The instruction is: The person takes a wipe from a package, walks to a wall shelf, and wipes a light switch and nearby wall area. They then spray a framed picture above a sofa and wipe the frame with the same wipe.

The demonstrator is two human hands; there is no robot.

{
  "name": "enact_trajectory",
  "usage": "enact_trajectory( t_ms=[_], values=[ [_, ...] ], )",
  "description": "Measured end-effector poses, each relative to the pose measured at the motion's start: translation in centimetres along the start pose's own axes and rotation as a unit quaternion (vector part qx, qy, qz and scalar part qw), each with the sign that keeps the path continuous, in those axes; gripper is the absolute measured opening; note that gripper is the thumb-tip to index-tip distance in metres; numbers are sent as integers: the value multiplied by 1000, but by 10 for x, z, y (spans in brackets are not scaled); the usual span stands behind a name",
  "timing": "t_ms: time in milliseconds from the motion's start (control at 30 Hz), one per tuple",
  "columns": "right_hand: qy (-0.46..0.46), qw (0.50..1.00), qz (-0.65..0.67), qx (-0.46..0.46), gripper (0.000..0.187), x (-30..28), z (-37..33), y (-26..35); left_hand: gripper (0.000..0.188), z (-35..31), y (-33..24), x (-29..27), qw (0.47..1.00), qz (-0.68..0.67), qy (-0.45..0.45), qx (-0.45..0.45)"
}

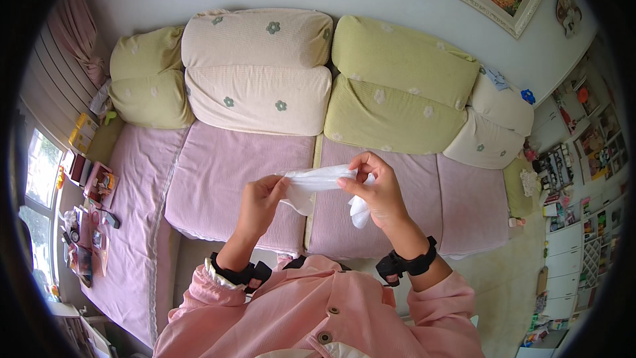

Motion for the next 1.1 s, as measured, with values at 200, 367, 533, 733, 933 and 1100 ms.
enact_trajectory(
  t_ms=[200,367,533,733,933,1100],
  values=[
    [-10,996,86,34,21,-16,2,0,24,6,5,-5,1000,-2,-13,27],
    [-21,993,110,41,19,-31,1,-7,23,13,8,-17,996,-83,-27,15],
    [-1,985,139,98,18,-43,-4,-30,17,20,-2,-21,968,-250,-3,-22],
    [44,977,-194,74,29,-28,-3,-33,9,25,-21,0,965,-226,130,-38],
    [130,966,-203,-95,34,3,13,17,11,24,-34,28,944,-158,274,-89],
    [151,944,-227,-186,21,21,22,28,18,26,-37,30,945,1,312,-99]
  ],
)
Point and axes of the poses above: each hand's wrist, its own z-axis towards the middle knuckle, its own x-axis out of the palm, y = z × x, the point moved 5 cm from there along z, towards the middle knuckle, and after that the axes turned 15 degrees about -z, right-handed, at the moved point
